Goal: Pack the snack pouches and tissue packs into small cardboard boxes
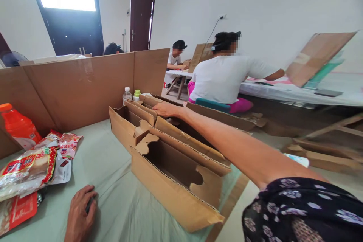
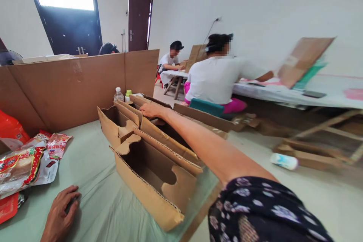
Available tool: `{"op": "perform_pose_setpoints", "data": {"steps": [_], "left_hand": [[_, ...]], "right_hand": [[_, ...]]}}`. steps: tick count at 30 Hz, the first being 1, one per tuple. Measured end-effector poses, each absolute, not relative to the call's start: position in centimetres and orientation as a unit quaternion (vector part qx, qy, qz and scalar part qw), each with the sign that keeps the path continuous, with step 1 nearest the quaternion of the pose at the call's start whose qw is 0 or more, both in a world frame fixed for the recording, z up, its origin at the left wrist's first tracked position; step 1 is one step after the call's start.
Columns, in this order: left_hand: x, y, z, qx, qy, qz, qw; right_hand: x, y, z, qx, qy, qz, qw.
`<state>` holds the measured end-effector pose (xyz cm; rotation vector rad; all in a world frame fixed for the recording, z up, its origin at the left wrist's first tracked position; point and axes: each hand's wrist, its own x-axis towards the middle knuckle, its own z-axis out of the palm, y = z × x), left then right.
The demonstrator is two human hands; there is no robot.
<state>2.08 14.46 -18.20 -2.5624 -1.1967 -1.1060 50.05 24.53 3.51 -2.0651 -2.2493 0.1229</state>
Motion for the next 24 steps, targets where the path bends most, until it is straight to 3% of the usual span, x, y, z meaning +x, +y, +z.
{"op": "perform_pose_setpoints", "data": {"steps": [9,19,24], "left_hand": [[2.1,14.6,-17.3,-0.854,-0.361,-0.364,0.086],[2.4,14.3,-16.7,-0.856,-0.356,-0.363,0.092],[2.5,14.3,-16.7,-0.855,-0.358,-0.362,0.094]], "right_hand": [[49.3,25.5,5.5,-0.708,-0.701,-0.033,-0.075],[48.8,27.0,6.5,-0.718,-0.677,0.008,-0.161],[48.8,27.6,5.2,-0.727,-0.667,0.022,-0.161]]}}
